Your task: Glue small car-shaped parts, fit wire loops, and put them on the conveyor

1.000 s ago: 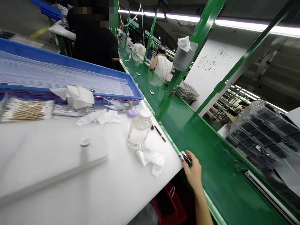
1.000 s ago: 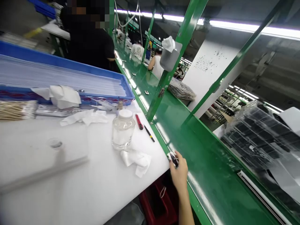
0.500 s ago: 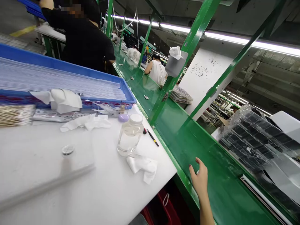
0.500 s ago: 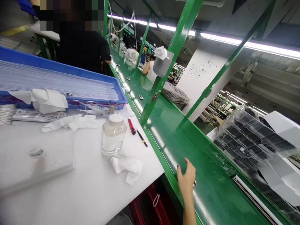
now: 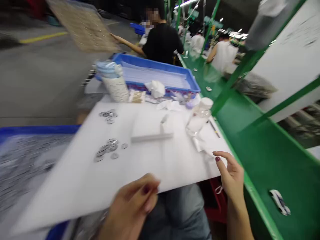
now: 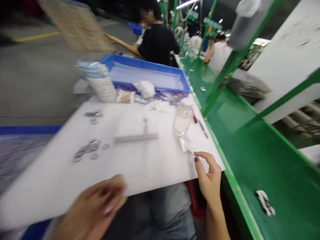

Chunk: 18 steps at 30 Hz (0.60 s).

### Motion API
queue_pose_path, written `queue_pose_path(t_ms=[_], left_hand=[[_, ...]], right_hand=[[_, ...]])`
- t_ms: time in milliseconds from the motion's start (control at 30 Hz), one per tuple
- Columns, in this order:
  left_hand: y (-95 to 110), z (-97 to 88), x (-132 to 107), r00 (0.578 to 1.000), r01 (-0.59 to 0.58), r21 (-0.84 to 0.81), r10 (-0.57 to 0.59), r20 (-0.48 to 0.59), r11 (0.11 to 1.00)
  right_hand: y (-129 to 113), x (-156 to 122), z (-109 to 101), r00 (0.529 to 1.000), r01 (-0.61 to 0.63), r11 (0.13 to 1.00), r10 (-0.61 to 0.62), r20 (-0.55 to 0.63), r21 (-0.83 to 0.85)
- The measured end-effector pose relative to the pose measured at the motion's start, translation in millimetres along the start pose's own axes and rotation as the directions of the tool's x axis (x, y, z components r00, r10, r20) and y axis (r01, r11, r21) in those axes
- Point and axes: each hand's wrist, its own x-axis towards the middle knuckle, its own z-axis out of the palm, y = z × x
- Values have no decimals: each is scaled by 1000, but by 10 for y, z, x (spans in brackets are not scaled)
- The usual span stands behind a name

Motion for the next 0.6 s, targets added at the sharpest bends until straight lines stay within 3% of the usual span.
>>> queue_pose_path(t_ms=[33,100,200,300,600], left_hand=[[14,2,-7,999,49,-43,-49,4,998],[15,36,0,989,146,-157,-139,54,977],[-12,93,5,979,196,-222,-177,101,955],[-20,97,-18,979,188,-230,-165,116,955],[-37,35,-28,985,124,-157,-102,136,980]], right_hand=[[-165,-25,94,993,41,996,-49,105,82],[-454,-70,261,932,112,972,-175,318,208],[-734,-124,460,820,150,934,-301,488,323],[-838,-152,576,789,125,912,-330,518,391],[-867,-173,594,802,107,893,-338,492,438]])
